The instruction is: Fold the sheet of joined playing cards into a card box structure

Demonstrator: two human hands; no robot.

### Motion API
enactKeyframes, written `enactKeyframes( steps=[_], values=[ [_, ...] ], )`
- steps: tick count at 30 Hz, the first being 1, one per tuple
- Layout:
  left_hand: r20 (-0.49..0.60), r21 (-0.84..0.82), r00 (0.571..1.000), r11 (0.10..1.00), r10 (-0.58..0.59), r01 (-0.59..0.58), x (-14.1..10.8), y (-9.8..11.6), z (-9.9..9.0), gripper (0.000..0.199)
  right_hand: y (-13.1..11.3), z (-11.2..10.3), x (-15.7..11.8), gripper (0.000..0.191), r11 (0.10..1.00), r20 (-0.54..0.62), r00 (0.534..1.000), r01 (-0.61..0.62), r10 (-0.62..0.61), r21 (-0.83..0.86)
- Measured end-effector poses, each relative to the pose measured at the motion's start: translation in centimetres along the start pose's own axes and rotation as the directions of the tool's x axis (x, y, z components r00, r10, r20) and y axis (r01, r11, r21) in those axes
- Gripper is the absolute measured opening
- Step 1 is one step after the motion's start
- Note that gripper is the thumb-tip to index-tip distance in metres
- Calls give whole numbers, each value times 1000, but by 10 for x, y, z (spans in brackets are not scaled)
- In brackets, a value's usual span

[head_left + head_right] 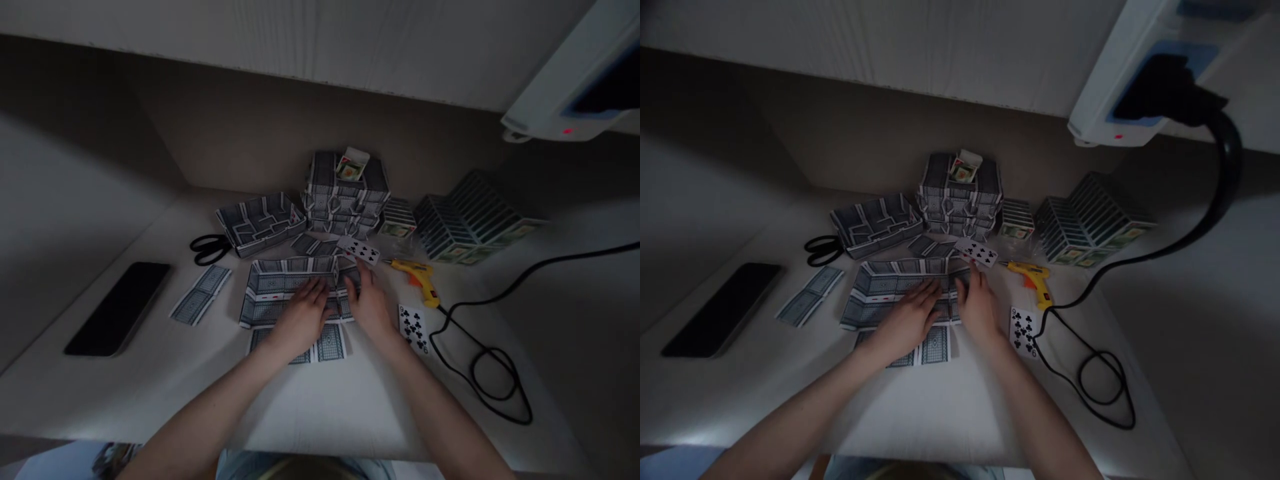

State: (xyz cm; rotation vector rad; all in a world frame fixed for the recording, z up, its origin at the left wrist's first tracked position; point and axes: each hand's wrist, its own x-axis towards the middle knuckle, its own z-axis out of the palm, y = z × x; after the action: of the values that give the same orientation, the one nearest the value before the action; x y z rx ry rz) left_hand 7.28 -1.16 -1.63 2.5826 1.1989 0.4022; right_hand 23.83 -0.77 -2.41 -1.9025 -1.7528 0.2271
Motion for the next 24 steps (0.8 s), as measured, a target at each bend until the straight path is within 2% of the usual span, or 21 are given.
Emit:
enactKeyframes(
  steps=[2,4,6,8,14,24],
  values=[
    [-9,3,1000,1000,5,-5,1,-1,0,41,1,-9,1,62,982,58,980,190,-191,21],
    [-11,3,1000,1000,12,-12,1,-3,0,40,6,-16,2,84,946,202,924,319,-324,58],
    [-10,1,1000,1000,24,-24,0,-5,-1,39,14,-21,4,108,943,312,891,322,-330,77],
    [-4,-2,999,999,35,-35,0,-7,-2,40,22,-23,5,119,954,370,880,291,-298,76],
    [19,23,998,998,52,-53,0,-10,-4,38,32,-30,8,113,934,459,814,321,-357,157],
    [6,38,998,997,66,-66,-1,-13,-3,39,38,-30,11,103,922,408,829,311,-382,232]
  ],
)
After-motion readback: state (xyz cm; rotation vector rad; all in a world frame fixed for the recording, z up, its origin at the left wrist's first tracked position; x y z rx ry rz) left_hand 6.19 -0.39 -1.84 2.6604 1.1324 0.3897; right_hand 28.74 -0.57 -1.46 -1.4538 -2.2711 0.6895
